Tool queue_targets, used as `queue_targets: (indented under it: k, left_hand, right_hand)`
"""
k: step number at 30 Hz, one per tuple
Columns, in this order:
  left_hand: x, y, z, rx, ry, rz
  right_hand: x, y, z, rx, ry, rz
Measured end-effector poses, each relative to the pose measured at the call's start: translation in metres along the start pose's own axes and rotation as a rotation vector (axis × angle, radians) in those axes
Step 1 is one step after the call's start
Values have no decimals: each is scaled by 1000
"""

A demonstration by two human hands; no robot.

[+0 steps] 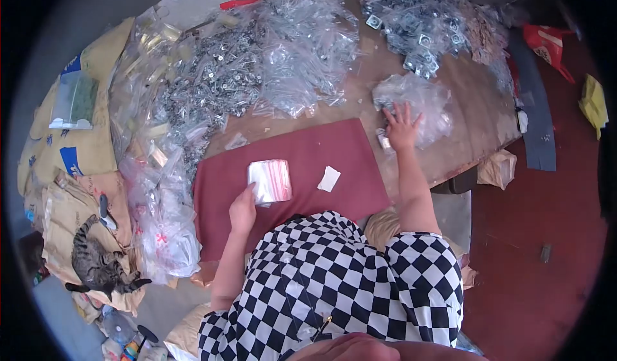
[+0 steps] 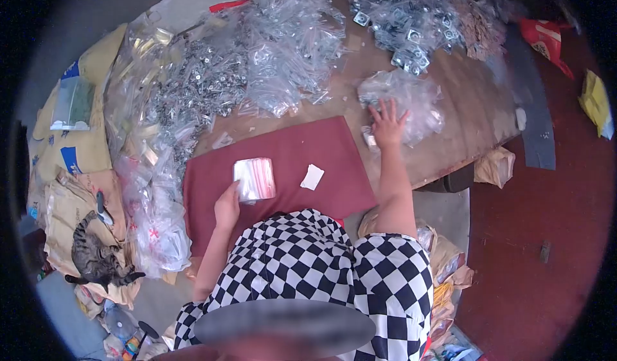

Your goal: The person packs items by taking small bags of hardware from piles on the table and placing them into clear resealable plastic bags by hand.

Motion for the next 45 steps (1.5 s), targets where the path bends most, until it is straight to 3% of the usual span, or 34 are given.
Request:
queue_targets:
  k: [4, 6, 8, 9, 11, 12, 14, 16, 18, 19, 21, 22, 24, 25, 26, 28, 30, 32, 33, 37, 39, 40, 42, 43, 45]
  left_hand:
    - [-8, -17, -4, 26, -67, 43]
    - [-9, -21, -12, 36, -102, 79]
    - [-11, -33, -13, 23, -160, 129]
    - [-13, -37, -11, 32, -190, 179]
    - [-16, -49, -16, 15, -245, 245]
    - [-23, -56, -8, 22, -178, 258]
    - [-28, -71, 0, 16, -127, 280]
    - [-28, -82, -14, 177, -287, 289]
    - [-22, -94, -29, 264, -374, 358]
    - [-15, -95, -41, 290, -483, 340]
    - [-4, -102, -52, 326, -652, 303]
    - [0, -100, -55, 324, -672, 304]
    - [-8, -106, -51, 475, -556, 465]
    - [-15, -111, -43, 395, -424, 506]
    - [-13, -111, -44, 393, -427, 514]
    - [-12, -94, -42, 357, -418, 310]
    - [-11, -99, -34, 314, -357, 285]
    - [-6, -96, -40, 234, -473, 203]
    - [-5, -104, -38, 339, -476, 305]
    - [16, -115, -64, 580, -670, 567]
    - [21, -125, -75, 441, -584, 567]
    - [21, -132, -78, 449, -589, 569]
    - [11, -167, -47, -170, -224, 598]
    - [18, -155, -61, -138, -280, 553]
    - [18, -152, -67, -107, -257, 531]
  right_hand:
    - [-29, 21, 26, 185, 193, -126]
    - [-50, 5, 6, 161, 173, -49]
    - [-82, -9, -43, -167, 69, -41]
    - [-80, -46, -81, -327, -116, 279]
    - [-81, -45, -136, -323, -262, 321]
    - [-80, -47, -160, -290, -371, 364]
    - [-85, -40, -169, -289, -336, 311]
    - [-98, -15, -163, -271, -293, 260]
    - [-105, 65, -151, -1537, 273, -207]
    - [-106, 41, -156, -1531, 257, -209]
    - [-88, -28, -186, -2140, 650, -491]
    - [-89, -53, -201, -2128, 648, -512]
    - [-97, -96, -260, -1778, 197, -647]
    - [-101, -109, -295, -1733, -28, -585]
    - [-99, -125, -333, -1675, -253, -517]
    - [-88, -193, -391, -1273, -618, -243]
    - [-78, -226, -442, -1082, -729, -97]
    - [-74, -229, -496, -914, -756, -69]
    - [-76, -222, -512, -741, -766, -37]
    - [-104, -227, -509, -890, -651, 190]
    - [-126, -227, -464, -1289, -397, 219]
    - [-129, -223, -448, -1280, -402, 217]
    - [-118, -204, -423, -1308, -510, -38]
    - [-113, -198, -402, -1299, -504, -40]
    - [-92, -171, -378, -804, -627, -54]
Point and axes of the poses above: each hand's wrist, its own x-axis away from the middle knuckle, its own y-axis out of the palm, z = x × y, the point moved 10 cm from there along -x, towards the middle knuckle, and after that the axes turned 14 degrees about z, right-handed, at the moved point
